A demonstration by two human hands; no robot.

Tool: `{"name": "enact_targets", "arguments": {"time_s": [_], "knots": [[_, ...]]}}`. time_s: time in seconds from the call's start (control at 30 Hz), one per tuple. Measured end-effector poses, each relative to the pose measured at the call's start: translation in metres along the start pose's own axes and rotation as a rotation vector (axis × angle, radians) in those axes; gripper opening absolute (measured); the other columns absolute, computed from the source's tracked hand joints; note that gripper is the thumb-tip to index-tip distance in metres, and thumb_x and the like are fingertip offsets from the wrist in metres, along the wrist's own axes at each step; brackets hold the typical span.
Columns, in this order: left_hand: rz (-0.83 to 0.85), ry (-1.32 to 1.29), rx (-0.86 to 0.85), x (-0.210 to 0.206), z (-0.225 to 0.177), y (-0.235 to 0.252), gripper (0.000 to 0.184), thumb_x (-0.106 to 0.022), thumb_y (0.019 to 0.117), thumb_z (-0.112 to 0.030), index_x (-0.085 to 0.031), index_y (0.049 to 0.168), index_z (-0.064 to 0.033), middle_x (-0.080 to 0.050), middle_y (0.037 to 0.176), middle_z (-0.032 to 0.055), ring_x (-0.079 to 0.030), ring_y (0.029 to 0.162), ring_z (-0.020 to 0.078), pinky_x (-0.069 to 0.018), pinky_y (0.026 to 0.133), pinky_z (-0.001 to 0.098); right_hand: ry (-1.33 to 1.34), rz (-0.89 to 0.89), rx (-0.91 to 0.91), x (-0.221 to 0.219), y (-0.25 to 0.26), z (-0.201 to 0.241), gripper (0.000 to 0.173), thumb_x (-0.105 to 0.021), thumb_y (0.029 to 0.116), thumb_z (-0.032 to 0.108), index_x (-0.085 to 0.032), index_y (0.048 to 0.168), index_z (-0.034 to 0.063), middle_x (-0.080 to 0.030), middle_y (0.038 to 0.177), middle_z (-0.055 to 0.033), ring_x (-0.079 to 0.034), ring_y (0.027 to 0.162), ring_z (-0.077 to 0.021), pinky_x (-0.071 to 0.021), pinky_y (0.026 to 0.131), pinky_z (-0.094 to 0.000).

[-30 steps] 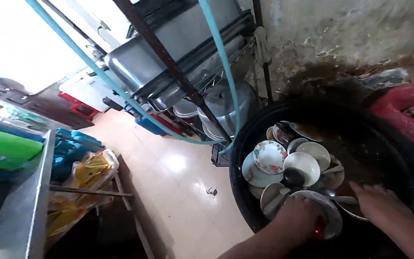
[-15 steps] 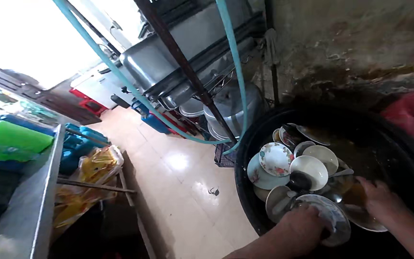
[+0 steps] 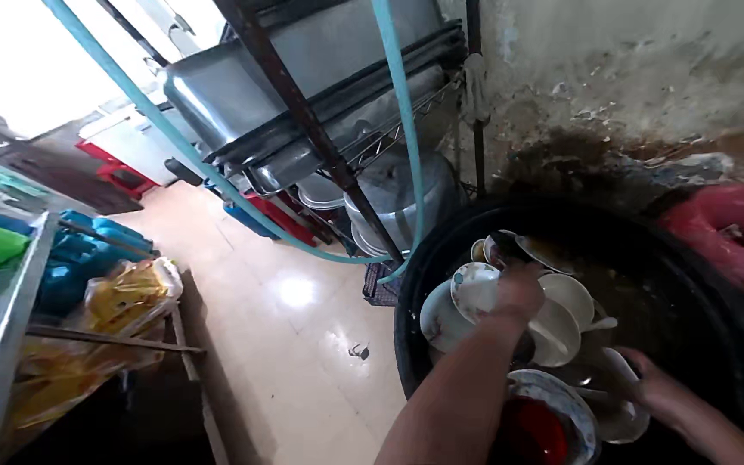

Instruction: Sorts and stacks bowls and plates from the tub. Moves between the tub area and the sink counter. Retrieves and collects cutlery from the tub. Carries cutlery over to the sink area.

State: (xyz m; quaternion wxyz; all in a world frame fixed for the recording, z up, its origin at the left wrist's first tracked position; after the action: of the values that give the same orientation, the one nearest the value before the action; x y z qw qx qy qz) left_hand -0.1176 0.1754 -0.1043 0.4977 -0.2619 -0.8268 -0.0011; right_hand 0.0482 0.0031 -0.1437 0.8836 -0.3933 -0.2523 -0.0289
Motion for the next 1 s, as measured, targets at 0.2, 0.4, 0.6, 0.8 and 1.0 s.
{"name": "enact_targets", "arguments": {"time_s": [0.2,0.4,0.6,0.8,1.0], "knots": [[0.073,0.386,-0.437,-0.013,-0.04,-0.037,0.049,-0.06,0.0975,-0.004,-0.062,0.142,-0.0244,-0.053,0.152,0.0056,-0.049,0.136,0.0348,-0.0431,0.105,0.0589,-0.345,-0.24,0.337,0.004,-0.038,0.017,0.052,-0.061,0.0906,-0.005,-0.058,0.141,0.0075,-0.059,0.135,-0.0296,-0.055,0.127,-0.0511,-0.0446,0.102,-0.0695],[-0.363,-0.142,-0.247,0.071,-0.025,-0.057,0.037,-0.059,0.0989,-0.002,-0.067,0.133,-0.014,-0.059,0.142,0.0133,-0.055,0.13,0.0357,-0.0467,0.106,0.0544,-0.383,-0.716,0.868,0.063,-0.056,0.011,0.044,-0.049,0.088,-0.012,-0.069,0.126,0.0003,-0.058,0.129,-0.0361,-0.054,0.118,-0.0614,-0.0418,0.098,-0.0747],[-0.101,-1.113,-0.016,0.013,-0.043,-0.08,0.038,-0.051,0.108,-0.035,-0.058,0.143,-0.0209,-0.055,0.148,0.0065,-0.058,0.127,0.0215,-0.0503,0.103,0.0484,0.647,-0.505,0.33,0.047,-0.049,0.041,0.054,-0.048,0.1067,0.034,-0.037,0.154,0.0086,-0.054,0.142,-0.0126,-0.059,0.122,-0.0112,-0.0528,0.102,-0.0358],[-0.019,-1.017,0.004,-0.028,-0.06,-0.102,0.049,-0.045,0.1096,-0.011,-0.035,0.158,-0.0033,-0.048,0.153,0.0228,-0.053,0.136,0.0298,-0.0428,0.114,0.0448,0.936,-0.217,0.321,0.028,-0.057,0.04,0.054,-0.028,0.1108,0.047,-0.05,0.142,0.0098,-0.068,0.123,-0.0008,-0.066,0.113,-0.0102,-0.0564,0.099,-0.0387],[0.204,-0.787,-0.075,-0.015,-0.04,-0.114,0.061,-0.051,0.1071,-0.013,-0.026,0.161,-0.0022,-0.037,0.161,0.023,-0.043,0.146,0.0318,-0.0365,0.12,0.0474,0.679,-0.011,0.239,0.022,-0.063,0.022,0.07,-0.055,0.0925,0.006,-0.024,0.155,0.0067,-0.057,0.134,-0.01,-0.064,0.114,-0.0142,-0.0591,0.092,-0.0377]]}}
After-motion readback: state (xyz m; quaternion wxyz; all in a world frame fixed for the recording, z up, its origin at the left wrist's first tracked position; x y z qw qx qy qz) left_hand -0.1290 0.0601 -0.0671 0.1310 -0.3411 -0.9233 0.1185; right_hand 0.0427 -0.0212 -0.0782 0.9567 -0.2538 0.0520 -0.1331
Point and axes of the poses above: each hand's wrist, its own y-axis towards the middle knuckle, its own x-axis out of the back of the hand, z = x × y, the point moved 2 cm from there along y, towards the middle knuckle
